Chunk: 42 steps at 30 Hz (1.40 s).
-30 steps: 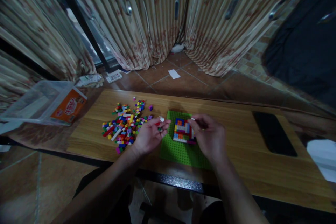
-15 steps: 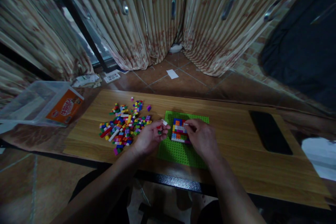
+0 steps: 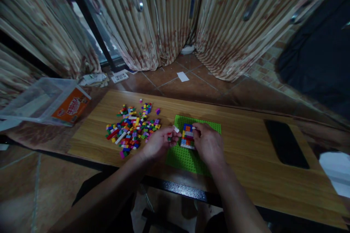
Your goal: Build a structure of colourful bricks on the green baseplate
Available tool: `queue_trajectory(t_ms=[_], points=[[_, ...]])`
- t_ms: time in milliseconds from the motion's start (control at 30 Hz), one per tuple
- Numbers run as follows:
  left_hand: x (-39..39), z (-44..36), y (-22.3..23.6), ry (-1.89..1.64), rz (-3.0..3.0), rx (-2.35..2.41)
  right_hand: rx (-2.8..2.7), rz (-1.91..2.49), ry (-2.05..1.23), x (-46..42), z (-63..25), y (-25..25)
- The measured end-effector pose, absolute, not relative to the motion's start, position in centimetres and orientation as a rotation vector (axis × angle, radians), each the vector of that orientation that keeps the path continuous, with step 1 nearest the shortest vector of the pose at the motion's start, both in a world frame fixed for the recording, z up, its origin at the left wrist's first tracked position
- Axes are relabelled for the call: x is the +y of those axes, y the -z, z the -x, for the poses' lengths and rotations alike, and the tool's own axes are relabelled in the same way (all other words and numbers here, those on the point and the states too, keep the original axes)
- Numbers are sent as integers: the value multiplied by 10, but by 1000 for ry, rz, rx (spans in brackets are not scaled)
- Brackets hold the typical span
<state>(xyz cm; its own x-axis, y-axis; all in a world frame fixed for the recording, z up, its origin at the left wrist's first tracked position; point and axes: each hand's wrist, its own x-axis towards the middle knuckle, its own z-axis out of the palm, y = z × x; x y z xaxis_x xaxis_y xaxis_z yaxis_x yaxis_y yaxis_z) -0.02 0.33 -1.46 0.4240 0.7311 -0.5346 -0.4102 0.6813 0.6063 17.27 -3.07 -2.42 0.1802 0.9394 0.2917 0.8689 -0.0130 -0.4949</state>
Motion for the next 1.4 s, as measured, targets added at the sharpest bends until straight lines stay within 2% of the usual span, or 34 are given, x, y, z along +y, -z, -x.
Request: queue_trajectory(t_ms=[433, 733, 967, 1400], points=[[2, -1, 11, -732, -438, 888, -1601, 1891, -276, -33, -173, 23], [2, -1, 16, -715, -455, 885, -1824, 1985, -13, -38, -167, 16], [1, -1, 14, -697, -494, 907, -1836, 2043, 41, -36, -167, 20], [0, -1, 11, -691, -513, 910, -1528, 2034, -238, -34, -169, 17]])
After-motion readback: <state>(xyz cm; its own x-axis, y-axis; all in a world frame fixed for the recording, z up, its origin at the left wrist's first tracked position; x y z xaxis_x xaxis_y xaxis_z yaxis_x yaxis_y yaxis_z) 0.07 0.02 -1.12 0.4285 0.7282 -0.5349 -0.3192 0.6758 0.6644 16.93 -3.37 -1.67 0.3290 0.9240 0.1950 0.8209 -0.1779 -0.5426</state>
